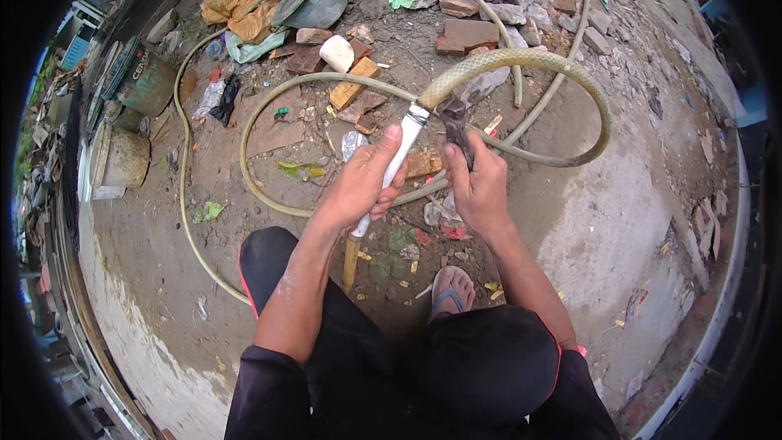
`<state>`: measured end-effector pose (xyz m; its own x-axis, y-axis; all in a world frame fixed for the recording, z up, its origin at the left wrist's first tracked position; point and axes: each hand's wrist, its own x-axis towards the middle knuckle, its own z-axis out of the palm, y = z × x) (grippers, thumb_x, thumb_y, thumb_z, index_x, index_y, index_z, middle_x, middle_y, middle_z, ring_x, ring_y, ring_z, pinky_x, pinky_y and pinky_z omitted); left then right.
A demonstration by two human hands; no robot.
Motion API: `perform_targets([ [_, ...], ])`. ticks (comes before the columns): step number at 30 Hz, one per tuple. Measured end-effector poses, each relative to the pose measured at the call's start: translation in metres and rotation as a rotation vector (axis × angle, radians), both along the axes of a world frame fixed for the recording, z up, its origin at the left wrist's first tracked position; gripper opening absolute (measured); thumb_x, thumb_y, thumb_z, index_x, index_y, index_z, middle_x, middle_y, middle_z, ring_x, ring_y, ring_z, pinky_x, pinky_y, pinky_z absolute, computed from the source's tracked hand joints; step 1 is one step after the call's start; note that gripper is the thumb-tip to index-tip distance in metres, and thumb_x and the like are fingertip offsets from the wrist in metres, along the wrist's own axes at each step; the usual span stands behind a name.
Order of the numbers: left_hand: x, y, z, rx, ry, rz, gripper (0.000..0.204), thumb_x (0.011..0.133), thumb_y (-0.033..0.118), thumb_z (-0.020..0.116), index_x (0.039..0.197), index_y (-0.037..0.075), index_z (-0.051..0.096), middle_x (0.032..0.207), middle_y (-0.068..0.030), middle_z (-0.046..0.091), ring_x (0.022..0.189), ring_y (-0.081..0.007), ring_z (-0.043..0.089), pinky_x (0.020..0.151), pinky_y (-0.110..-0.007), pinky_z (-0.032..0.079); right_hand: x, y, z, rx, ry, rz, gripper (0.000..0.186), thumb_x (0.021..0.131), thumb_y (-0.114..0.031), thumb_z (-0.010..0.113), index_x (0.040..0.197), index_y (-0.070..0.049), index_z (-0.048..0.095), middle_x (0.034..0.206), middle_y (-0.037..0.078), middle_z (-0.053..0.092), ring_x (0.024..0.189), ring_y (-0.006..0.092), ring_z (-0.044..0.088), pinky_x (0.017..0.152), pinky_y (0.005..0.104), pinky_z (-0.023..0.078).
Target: The person sits on the ground and secures a yellow hose onto a white PVC pipe. They use their hands to push the hose onto the pipe and then use pliers to tighten a metal clamp around the connection.
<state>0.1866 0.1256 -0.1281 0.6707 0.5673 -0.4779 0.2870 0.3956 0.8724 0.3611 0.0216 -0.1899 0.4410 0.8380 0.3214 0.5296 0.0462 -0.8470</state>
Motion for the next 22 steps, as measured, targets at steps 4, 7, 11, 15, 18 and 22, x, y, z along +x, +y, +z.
perform_targets([
  [4,0.001,0.088,-0.004,0.845,0.263,-0.045,0.085,0.103,0.074,0.033,0.065,0.003,0.060,0.048,-0.0007,0.049,0.044,-0.0180,0.052,0.049,-0.039,0.047,0.019,-0.046,0.005,0.051,0.142,-0.051,0.028,0.110,-0.025,0.052,0.106,0.002,0.060,0.078,0.006,0.063,0.065,0.0138,0.062,0.062,0.0296,0.052],
  [7,0.014,0.148,0.083,1.531,0.293,0.126,0.056,0.108,0.053,0.042,0.089,0.006,0.063,0.065,-0.0052,0.057,0.058,-0.0257,0.055,0.059,-0.044,0.047,0.027,-0.104,-0.005,-0.049,0.329,-0.066,0.031,0.110,-0.027,0.051,0.109,0.002,0.060,0.077,0.007,0.062,0.065,0.0144,0.061,0.062,0.0300,0.053],
  [11,0.053,0.119,0.076,1.898,0.084,0.268,0.044,0.099,0.051,0.061,0.106,0.008,0.056,0.100,-0.0076,0.060,0.087,-0.0278,0.057,0.069,-0.042,0.045,0.022,-0.167,-0.012,-0.468,0.422,-0.317,0.028,0.109,-0.025,0.055,0.105,0.001,0.062,0.077,0.004,0.063,0.067,0.0125,0.061,0.061,0.0282,0.049],
  [15,0.027,0.018,0.006,1.419,0.367,-0.515,0.084,0.088,0.039,0.075,0.154,0.001,0.039,0.158,-0.0199,0.038,0.144,-0.0361,0.039,0.116,-0.051,0.036,0.007,-0.294,0.017,-0.824,0.377,-0.244,0.024,0.102,-0.023,0.062,0.113,-0.003,0.069,0.085,0.011,0.073,0.077,0.0188,0.070,0.072,0.0336,0.055],
  [18,-0.074,-0.096,-0.005,0.356,0.561,-1.184,0.062,0.093,0.041,0.069,0.142,0.005,0.057,0.138,-0.0222,0.060,0.127,-0.0389,0.058,0.106,-0.050,0.047,-0.013,-0.390,0.086,-1.403,0.382,0.008,0.030,0.100,-0.026,0.062,0.117,-0.003,0.071,0.086,0.016,0.074,0.071,0.0247,0.073,0.066,0.0372,0.061],
  [22,-0.201,-0.184,0.186,0.220,0.564,-0.740,0.044,0.097,0.030,0.066,0.135,0.007,0.065,0.127,-0.0199,0.068,0.119,-0.0391,0.064,0.103,-0.047,0.051,-0.070,-0.468,0.277,-1.915,0.696,-0.304,0.032,0.101,-0.027,0.062,0.099,0.003,0.070,0.071,0.011,0.067,0.054,0.0214,0.065,0.051,0.0406,0.055],
])
